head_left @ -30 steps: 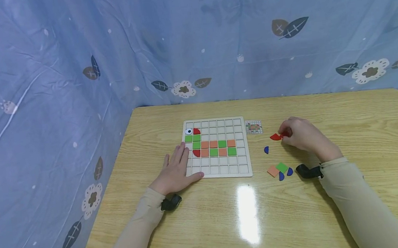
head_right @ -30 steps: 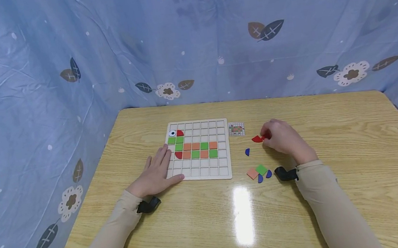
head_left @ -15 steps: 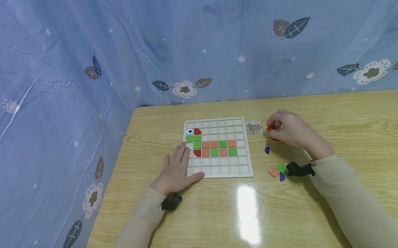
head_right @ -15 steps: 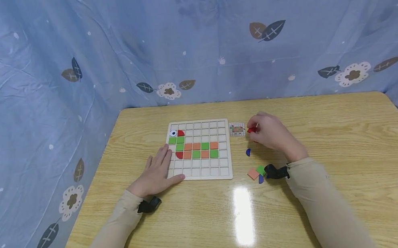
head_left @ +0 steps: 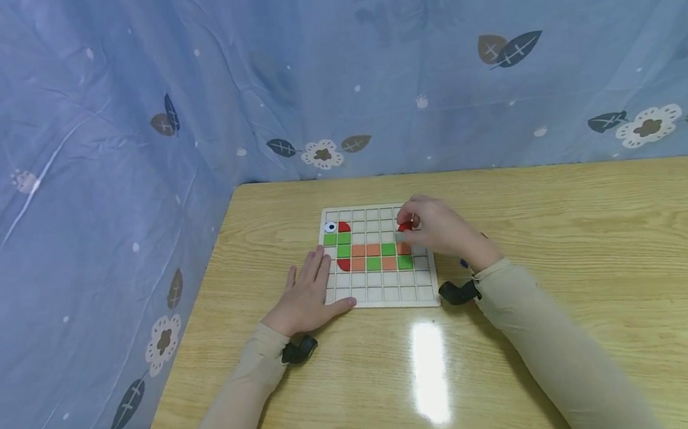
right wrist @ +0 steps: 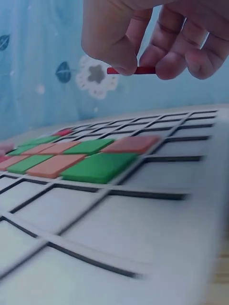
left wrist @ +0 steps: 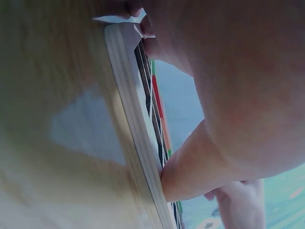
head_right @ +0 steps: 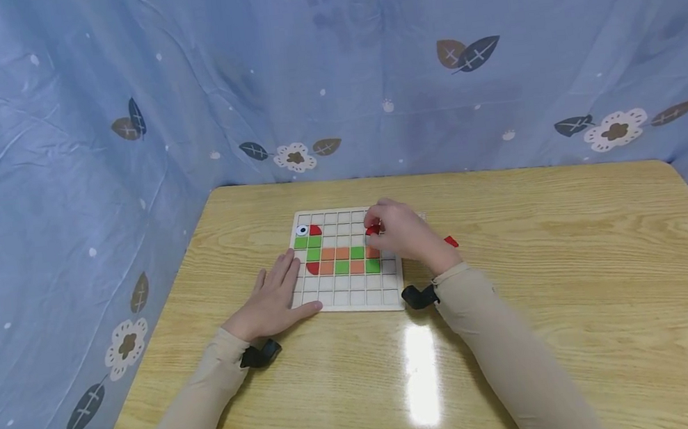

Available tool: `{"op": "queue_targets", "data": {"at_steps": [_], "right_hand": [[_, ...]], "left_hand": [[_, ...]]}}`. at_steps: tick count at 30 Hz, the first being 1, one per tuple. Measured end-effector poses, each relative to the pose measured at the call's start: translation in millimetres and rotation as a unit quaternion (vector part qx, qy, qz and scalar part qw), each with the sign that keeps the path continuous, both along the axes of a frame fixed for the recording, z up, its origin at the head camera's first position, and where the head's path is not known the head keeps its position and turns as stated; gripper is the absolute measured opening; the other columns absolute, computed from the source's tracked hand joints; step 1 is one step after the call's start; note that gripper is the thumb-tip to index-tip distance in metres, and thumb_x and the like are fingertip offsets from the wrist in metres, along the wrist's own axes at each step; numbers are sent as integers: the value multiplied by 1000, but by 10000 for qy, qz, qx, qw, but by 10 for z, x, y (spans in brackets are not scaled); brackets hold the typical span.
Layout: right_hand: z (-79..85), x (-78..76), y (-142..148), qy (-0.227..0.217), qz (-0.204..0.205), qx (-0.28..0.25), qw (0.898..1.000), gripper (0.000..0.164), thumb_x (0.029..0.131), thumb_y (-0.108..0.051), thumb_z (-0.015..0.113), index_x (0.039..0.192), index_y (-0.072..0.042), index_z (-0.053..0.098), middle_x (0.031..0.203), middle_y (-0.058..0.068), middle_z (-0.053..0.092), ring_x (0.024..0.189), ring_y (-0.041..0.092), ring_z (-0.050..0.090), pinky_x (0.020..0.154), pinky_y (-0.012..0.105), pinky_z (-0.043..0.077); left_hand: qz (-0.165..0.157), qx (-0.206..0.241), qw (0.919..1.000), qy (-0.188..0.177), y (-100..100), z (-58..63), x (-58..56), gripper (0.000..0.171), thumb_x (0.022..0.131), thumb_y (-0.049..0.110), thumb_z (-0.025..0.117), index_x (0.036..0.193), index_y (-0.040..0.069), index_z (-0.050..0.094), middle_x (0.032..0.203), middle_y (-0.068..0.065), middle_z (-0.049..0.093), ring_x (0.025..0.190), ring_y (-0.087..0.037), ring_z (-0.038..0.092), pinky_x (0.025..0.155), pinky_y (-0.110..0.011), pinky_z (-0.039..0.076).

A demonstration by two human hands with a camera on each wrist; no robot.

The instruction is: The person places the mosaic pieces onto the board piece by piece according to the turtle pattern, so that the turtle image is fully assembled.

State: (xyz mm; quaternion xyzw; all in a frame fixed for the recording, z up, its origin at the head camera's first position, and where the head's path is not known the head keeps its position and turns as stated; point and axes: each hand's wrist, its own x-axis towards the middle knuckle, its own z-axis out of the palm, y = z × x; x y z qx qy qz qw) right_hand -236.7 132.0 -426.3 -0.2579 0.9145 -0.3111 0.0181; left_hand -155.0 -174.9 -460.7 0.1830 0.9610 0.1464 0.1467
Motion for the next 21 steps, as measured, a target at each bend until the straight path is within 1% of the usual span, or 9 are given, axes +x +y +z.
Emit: {"op": "queue_targets", "data": {"at_steps": [2,6,12,16,21], "right_hand": [[-10,-27,-100,-54,63,-72,9999,17,91,-14,78,105,-7,71,101,6,63,90,24,58,77,37,50],[-21,-76,-287,-149,165,-176,9996,15,91,-14,75,104,-8,71,99,6,61,87,23,55,76,37,49],[-83,-158,-532,-300,243,-250,9989,11,91,-12,73,101,-8,70,99,6,59,85,22,54,76,36,49],[-139,-202,-671,-355,273,-89,9990,7,92,-12,72,98,-9,70,99,6,60,85,22,54,77,35,50],[-190,-238,-805,-429,396,276,9979,11,92,-12,73,102,-10,72,103,5,64,90,21,58,85,36,53]], "left_hand": [[12,-30,10000,-9,3,12,1,106,98,65,57,166,-1,9,176,-16,-2,163,-34,0,127,-66,4],[27,-194,9998,-47,5,31,0,107,98,68,55,167,2,7,176,-14,-4,164,-32,-2,128,-65,4],[-21,-186,9998,-31,5,29,-5,108,98,69,54,167,1,6,176,-15,-5,163,-34,-3,127,-66,5],[-45,-211,9998,-55,7,19,-11,108,98,71,51,167,1,5,176,-14,-7,163,-32,-5,127,-65,4],[-42,-207,9997,-83,8,11,-14,107,99,70,52,167,1,5,176,-15,-6,163,-33,-4,127,-66,4]]}}
